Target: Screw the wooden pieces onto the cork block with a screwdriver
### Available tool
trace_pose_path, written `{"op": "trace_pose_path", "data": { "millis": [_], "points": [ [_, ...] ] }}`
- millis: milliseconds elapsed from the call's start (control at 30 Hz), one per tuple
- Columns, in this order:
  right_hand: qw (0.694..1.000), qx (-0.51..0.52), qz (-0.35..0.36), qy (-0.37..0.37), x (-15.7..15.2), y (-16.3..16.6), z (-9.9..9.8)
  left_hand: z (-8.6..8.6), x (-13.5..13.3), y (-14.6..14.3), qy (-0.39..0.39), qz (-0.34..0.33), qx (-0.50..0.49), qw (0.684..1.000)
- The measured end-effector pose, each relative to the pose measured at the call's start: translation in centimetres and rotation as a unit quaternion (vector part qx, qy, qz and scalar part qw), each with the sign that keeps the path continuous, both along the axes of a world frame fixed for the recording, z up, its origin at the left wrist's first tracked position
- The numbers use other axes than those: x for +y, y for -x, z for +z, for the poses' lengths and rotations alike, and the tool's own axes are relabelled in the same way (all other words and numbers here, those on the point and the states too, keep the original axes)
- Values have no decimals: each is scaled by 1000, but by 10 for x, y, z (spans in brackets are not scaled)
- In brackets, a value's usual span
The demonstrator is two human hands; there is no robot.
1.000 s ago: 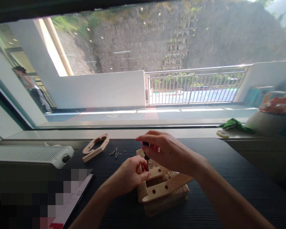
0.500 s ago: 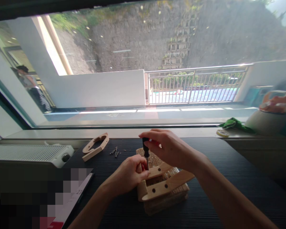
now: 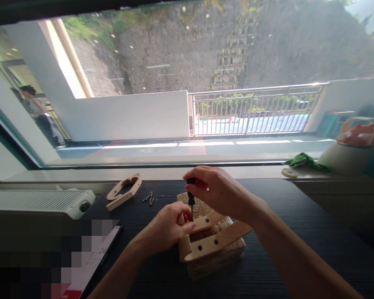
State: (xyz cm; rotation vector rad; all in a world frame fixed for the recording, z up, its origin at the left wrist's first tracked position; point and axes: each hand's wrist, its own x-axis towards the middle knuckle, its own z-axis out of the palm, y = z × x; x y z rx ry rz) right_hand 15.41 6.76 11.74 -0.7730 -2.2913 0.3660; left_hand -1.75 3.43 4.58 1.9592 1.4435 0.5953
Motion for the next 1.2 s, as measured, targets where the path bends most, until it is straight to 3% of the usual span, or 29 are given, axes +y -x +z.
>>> {"op": "trace_pose_path", "data": {
  "millis": [167, 400, 767, 1033, 1200],
  "points": [
    [1000, 22, -20, -6, 3, 8, -7, -2, 1, 0, -3, 4, 6, 1000],
    [998, 12, 55, 17, -4, 6, -1, -2, 0, 0, -9, 11, 10, 1000],
    [999, 44, -21, 16, 6, 9, -9, 2, -1, -2, -29, 6, 22, 999],
    [996, 28, 60, 66, -3, 4, -2, -8, 2, 3, -14, 14, 5, 1000],
    [996, 32, 42, 69, 2, 6, -4, -6, 1, 2, -19, 11, 5, 1000]
  ]
}}
